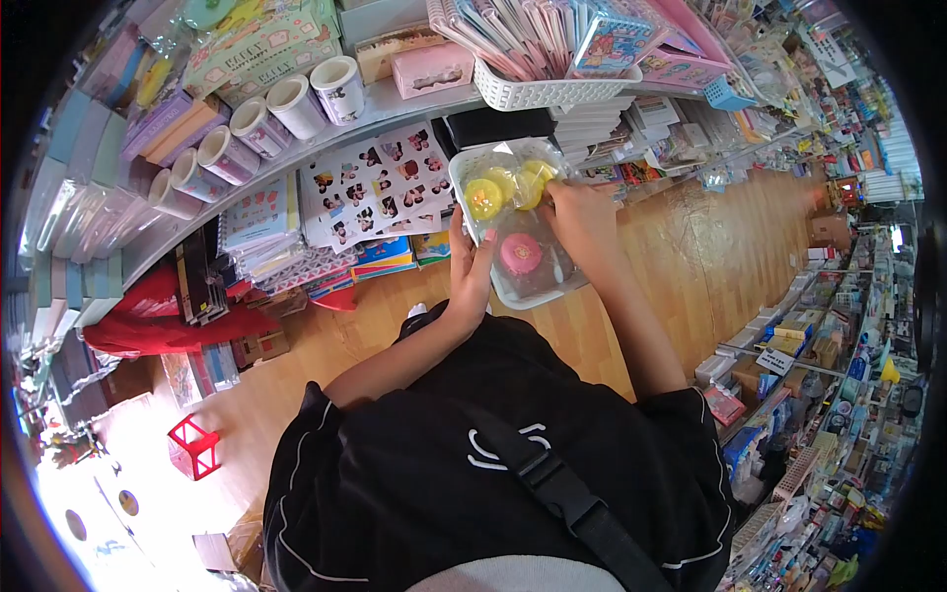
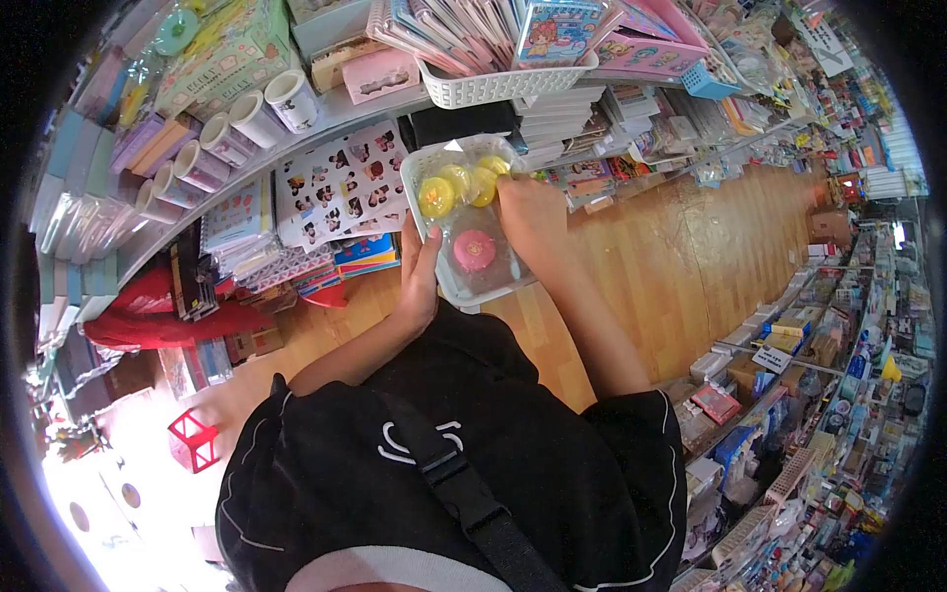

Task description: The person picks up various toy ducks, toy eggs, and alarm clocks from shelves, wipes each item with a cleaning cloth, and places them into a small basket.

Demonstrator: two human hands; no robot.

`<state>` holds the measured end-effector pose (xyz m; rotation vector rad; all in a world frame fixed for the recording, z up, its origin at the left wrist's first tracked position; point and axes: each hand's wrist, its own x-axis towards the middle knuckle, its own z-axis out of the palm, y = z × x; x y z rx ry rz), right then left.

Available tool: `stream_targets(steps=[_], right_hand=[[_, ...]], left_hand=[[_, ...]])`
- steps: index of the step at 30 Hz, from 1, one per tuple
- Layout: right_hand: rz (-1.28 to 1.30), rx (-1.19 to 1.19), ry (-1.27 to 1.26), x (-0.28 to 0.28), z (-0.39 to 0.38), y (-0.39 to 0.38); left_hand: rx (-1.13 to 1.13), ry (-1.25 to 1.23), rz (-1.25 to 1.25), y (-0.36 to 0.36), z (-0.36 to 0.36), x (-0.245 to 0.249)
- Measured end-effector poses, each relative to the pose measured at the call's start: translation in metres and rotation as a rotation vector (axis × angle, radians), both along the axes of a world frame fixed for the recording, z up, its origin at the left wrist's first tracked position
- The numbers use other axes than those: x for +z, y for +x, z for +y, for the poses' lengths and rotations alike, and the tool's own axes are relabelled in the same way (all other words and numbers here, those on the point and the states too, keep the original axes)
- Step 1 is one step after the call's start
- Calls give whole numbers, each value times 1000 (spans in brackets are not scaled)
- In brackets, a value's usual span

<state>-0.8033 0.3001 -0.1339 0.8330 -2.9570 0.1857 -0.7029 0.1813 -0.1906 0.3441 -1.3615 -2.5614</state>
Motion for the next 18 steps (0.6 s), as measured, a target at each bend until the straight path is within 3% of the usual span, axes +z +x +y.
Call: stream_targets(steps=[7,9,10,12,15,18], right_hand=[[-18,85,-83,6,2,-5],[-204,81,-320,19,11,-5],[-206,85,-319,24,16,-5],[-304,-50,-617,31,27,-6],[-197,-199,-578,31,32,-11],[-147,-133,-611,22,26,-9]], left_hand=[[26,-22,-15,-1,-4,0],[34,-15,-21,-1,-5,1],[42,24,-31,0,-5,2],[52,63,-41,-1,-6,1],[46,2,-20,0,-5,-1],[0,-6,-11,-1,-3,5]])
